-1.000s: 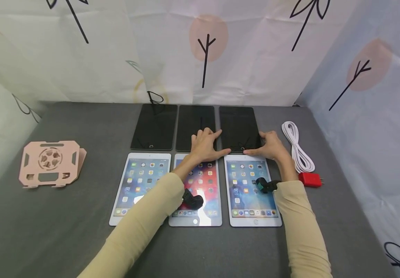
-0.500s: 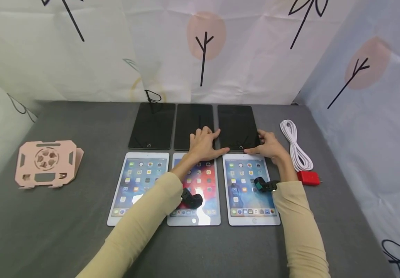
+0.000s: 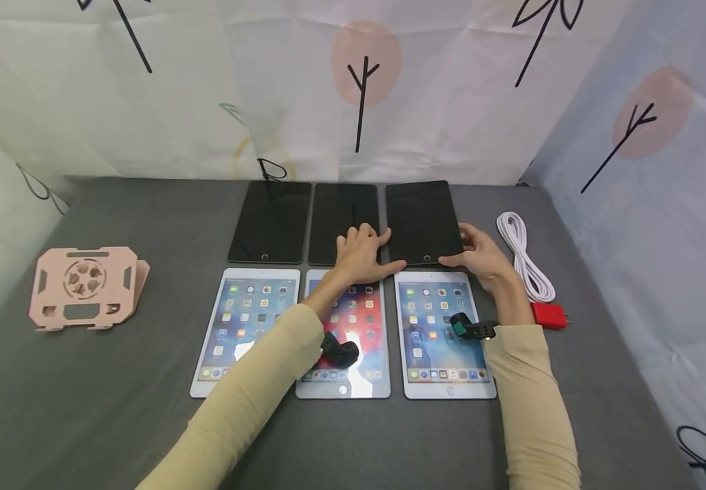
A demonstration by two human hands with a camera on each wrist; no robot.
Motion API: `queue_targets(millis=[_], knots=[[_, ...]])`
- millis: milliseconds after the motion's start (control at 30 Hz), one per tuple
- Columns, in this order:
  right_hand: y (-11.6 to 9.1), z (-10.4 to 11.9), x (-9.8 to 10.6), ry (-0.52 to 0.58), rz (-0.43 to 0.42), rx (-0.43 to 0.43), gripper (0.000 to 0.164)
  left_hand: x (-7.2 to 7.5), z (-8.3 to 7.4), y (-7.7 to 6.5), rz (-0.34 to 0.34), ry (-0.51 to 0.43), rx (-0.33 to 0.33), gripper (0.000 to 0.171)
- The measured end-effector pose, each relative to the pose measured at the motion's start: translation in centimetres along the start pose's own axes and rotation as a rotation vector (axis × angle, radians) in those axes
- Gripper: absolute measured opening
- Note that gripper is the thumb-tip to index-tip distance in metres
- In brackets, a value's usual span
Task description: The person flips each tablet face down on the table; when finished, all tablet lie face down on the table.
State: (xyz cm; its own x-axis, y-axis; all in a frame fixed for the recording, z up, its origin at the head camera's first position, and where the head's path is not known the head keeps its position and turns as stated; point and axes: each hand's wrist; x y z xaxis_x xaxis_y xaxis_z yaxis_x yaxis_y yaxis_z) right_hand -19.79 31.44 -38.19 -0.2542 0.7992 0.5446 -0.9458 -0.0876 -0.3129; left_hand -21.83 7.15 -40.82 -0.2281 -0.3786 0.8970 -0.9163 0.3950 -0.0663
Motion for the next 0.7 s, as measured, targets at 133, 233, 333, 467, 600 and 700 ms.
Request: queue_targets(millis=[133,233,333,467,600,700], knots=[[-0.21,0.04,0.12,0.034,0.02,0.014,0.096,0.04,0.07,-0.03,-0.008,-0.009,-0.003,0.081],[-0.34,0.07,0.09,0.04,0.042,0.022,0.098,0.04,0.1,-0.1,-0.01,-0.025,-0.005,0.081],[-0.44,0.1,0.04,0.044,0.043,0.027,0.097,0.03,0.12,-0.14,-0.011,-0.037,-0.002,0.081],[-0.56,0.32,-0.01,0.096,0.022,0.022,0.096,0.05,0.09,-0.18,-0.016,-0.046,-0.007,0.08],[-0.58,0.58,-0.05,0.14,0.005,0.016,0.096,0.06,0.09,-0.18,-0.031,-0.076,-0.026,0.079],[-0.6,0.69,-0.08,0.14,0.0,0.015,0.097,0.12,0.08,-0.23,-0.027,-0.107,-0.042,0.076]])
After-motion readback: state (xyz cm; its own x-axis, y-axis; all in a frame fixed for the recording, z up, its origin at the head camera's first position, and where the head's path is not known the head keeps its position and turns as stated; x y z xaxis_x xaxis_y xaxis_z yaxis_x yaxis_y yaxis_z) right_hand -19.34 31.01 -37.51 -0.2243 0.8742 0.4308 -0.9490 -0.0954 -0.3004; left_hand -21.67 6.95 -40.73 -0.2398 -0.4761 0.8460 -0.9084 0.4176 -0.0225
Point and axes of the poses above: each hand's wrist, its own y-axis towards the middle knuckle, its own x-axis out of the back of the hand, z = x × y, and after that the axes turned 8 degrees about -y, right-handed
